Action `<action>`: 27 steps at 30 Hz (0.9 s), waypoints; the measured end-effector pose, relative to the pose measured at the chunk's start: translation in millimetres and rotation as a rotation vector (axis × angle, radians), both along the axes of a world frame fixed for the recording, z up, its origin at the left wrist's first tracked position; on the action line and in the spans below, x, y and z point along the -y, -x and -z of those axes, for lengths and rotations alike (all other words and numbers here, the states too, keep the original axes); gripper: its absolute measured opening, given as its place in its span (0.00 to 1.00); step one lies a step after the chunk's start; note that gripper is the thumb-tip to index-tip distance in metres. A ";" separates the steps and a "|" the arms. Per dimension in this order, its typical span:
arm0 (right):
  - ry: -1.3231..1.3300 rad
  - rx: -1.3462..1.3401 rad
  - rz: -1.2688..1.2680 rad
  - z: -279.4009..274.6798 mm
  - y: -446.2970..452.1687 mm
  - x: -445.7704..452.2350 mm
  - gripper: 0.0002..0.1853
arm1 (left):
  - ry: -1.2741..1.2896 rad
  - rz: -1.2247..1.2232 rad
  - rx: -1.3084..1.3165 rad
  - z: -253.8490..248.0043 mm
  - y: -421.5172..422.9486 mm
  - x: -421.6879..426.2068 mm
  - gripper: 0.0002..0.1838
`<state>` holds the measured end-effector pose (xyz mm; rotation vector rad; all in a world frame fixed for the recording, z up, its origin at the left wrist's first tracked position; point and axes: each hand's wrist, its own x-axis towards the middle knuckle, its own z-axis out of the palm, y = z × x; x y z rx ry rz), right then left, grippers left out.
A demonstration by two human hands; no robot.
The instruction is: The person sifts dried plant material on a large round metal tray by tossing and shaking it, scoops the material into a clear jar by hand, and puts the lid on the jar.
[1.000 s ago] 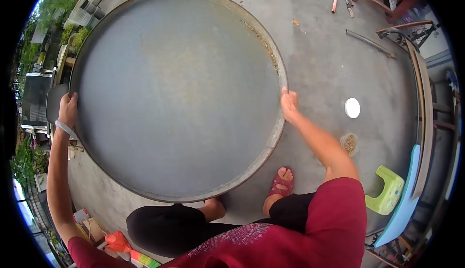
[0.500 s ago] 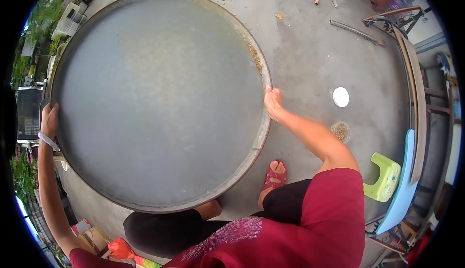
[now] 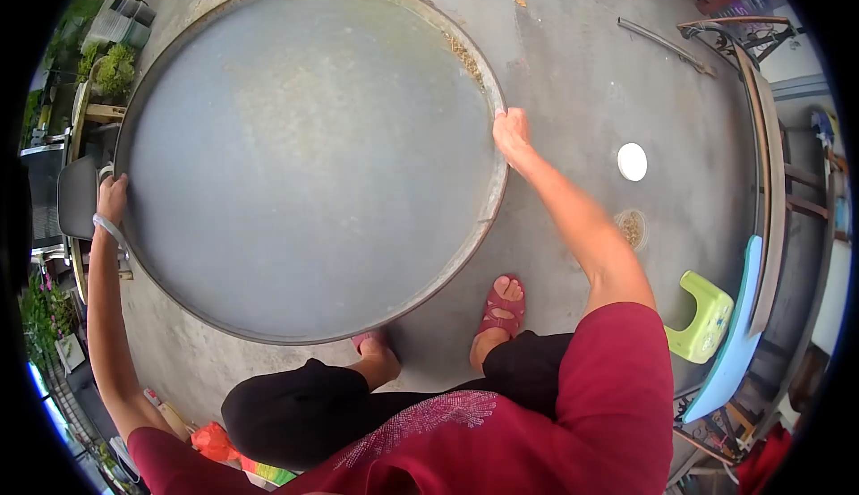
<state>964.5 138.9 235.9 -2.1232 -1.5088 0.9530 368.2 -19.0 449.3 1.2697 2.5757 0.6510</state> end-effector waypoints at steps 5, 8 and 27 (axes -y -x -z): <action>-0.033 0.154 0.039 2.6 -20.7 1.9 0.17 | -0.067 0.069 0.081 37.8 1.1 28.0 0.17; 0.032 0.131 -0.031 -2.7 -15.7 -11.7 0.17 | 0.167 -0.008 -0.009 28.7 -5.2 6.0 0.17; 0.079 0.387 -0.162 19.3 -49.9 7.4 0.14 | -0.003 -0.127 0.398 98.2 -59.2 33.6 0.13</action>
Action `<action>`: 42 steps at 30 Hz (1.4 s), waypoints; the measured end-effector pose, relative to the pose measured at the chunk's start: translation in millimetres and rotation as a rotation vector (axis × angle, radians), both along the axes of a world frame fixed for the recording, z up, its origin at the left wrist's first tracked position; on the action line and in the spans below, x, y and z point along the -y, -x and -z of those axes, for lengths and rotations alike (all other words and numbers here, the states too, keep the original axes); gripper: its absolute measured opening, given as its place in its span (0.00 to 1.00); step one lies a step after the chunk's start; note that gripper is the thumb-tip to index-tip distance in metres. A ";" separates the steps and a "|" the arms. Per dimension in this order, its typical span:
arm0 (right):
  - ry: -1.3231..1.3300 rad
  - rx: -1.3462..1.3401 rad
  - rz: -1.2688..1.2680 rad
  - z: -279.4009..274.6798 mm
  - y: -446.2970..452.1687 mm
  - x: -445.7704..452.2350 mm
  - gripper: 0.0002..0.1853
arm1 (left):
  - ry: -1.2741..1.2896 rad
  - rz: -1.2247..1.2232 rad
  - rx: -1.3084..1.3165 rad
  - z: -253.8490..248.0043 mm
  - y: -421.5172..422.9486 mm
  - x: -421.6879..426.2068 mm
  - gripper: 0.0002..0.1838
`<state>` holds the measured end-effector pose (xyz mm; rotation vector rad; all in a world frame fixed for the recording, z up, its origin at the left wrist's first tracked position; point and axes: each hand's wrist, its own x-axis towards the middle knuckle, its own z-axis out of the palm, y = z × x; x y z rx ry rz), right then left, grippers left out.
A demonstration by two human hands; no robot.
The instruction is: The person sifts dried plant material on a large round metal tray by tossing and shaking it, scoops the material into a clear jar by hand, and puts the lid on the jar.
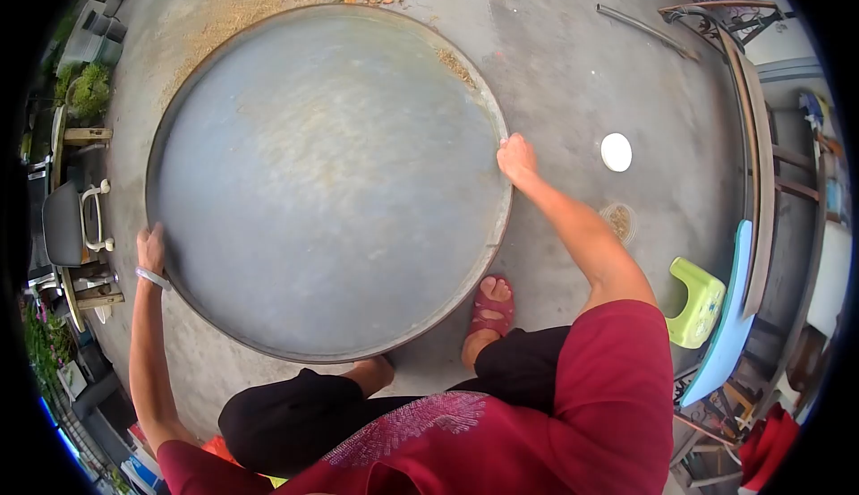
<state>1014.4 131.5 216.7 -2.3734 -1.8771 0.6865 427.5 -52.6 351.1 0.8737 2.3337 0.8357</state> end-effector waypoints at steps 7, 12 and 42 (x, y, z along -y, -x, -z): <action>0.402 -0.028 0.021 -33.0 6.5 -19.5 0.17 | 0.136 -0.014 -0.043 24.4 7.3 13.8 0.20; -0.186 0.200 -0.251 -40.5 14.4 -50.7 0.13 | 0.248 -0.235 -0.116 50.8 -6.3 14.8 0.35; -0.308 0.330 -0.169 7.7 -15.3 -93.9 0.13 | 0.597 0.029 -0.352 179.3 -45.6 -3.1 0.31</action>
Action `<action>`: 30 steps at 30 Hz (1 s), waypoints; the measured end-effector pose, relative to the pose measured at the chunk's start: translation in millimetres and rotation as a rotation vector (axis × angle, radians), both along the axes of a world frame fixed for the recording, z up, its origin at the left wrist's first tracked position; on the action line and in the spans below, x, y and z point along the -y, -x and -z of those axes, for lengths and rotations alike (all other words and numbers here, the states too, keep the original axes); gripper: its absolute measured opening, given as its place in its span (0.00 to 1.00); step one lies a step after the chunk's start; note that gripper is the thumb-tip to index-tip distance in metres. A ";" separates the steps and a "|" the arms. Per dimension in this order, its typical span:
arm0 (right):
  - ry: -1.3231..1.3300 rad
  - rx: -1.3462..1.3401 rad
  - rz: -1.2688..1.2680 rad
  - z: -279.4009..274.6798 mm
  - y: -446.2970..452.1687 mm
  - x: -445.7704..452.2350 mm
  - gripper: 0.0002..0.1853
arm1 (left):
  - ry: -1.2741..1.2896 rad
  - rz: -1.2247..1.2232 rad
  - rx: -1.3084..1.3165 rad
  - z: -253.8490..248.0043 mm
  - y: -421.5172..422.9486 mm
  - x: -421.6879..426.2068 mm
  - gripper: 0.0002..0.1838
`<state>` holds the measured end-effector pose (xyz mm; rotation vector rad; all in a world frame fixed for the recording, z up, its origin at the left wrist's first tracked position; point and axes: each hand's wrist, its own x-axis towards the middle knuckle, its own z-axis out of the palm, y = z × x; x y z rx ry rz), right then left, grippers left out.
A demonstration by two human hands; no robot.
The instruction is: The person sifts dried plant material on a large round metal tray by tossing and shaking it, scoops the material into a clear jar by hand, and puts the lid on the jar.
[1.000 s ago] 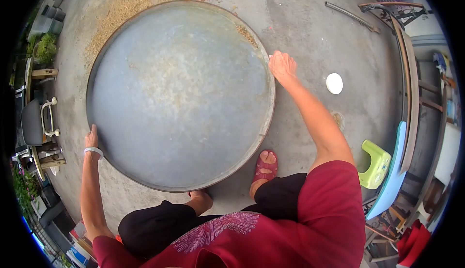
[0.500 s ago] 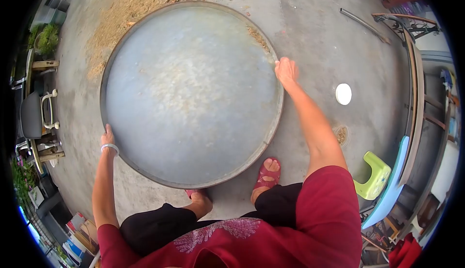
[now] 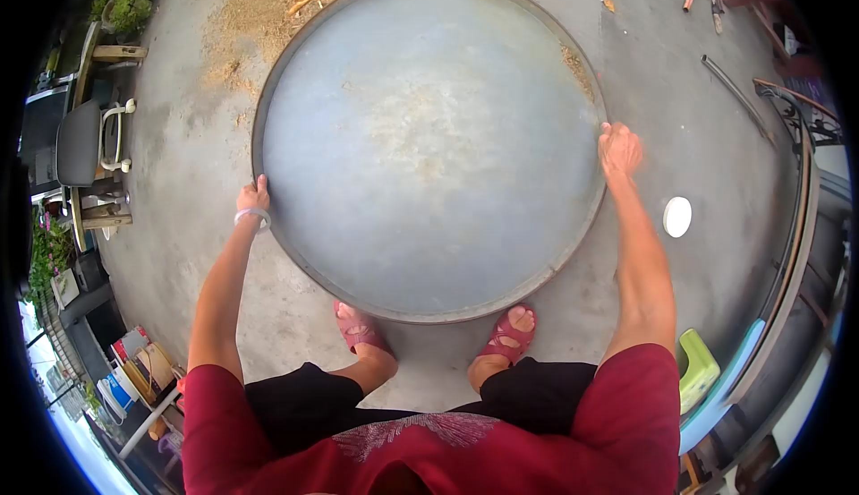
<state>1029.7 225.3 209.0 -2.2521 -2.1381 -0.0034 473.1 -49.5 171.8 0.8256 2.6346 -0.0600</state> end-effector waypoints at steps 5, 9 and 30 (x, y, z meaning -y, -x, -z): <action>0.036 -0.059 -0.022 -0.4 -6.5 0.3 0.13 | 0.302 0.047 0.097 2.9 3.3 -21.9 0.27; -0.428 -0.374 -0.234 -12.4 5.1 -4.2 0.11 | 0.530 0.476 -0.039 46.9 67.9 -49.8 0.26; -0.102 -1.957 0.741 36.4 53.2 -1.1 0.19 | -0.097 1.304 -0.295 -39.5 -345.3 -425.7 0.11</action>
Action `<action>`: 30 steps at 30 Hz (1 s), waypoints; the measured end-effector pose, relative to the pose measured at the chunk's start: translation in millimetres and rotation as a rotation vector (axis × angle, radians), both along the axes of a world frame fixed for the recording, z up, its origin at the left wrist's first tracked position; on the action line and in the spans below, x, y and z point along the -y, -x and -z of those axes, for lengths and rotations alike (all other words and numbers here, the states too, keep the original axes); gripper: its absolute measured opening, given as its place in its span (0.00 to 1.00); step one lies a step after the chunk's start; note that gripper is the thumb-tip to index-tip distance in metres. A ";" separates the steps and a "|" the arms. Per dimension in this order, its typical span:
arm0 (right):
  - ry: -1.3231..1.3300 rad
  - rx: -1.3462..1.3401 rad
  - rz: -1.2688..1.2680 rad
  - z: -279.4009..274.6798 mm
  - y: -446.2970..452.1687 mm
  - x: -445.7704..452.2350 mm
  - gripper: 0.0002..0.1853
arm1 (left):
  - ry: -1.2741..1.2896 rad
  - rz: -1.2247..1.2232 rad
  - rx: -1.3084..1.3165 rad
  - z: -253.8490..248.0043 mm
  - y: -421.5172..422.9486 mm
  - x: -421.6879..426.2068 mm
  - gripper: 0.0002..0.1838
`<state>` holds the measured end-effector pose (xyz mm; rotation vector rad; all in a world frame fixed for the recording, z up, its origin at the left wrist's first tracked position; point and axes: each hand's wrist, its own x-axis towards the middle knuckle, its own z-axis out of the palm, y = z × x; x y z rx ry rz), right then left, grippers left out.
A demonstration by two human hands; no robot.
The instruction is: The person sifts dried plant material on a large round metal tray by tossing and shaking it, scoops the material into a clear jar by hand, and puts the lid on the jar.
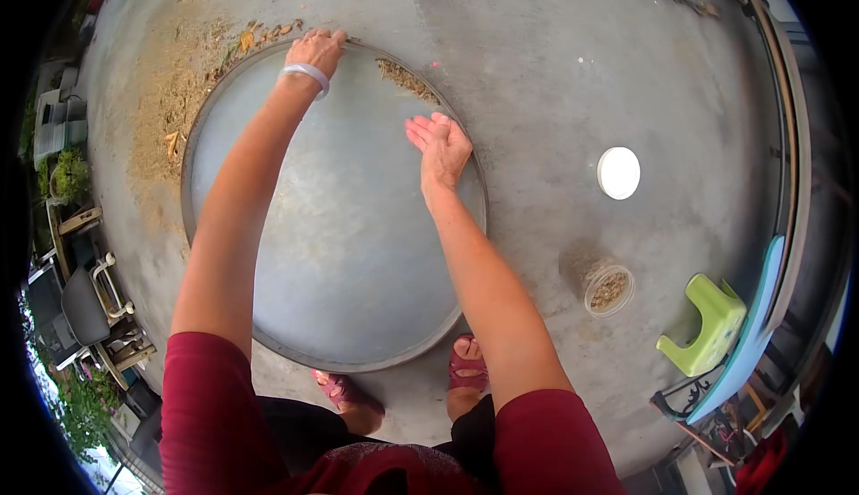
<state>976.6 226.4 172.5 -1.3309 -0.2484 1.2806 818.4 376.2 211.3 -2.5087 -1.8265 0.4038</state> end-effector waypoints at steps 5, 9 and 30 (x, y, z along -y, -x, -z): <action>0.053 0.006 0.061 -4.2 2.7 -3.3 0.18 | -0.134 0.111 -0.049 7.5 -0.6 -1.9 0.09; 0.030 -0.011 0.036 -11.7 5.2 -2.8 0.19 | -0.185 0.248 -0.109 -1.1 12.0 -5.8 0.07; -0.053 -0.763 -0.487 -80.8 13.9 -28.6 0.11 | -0.301 0.319 -0.060 -88.4 57.0 30.2 0.05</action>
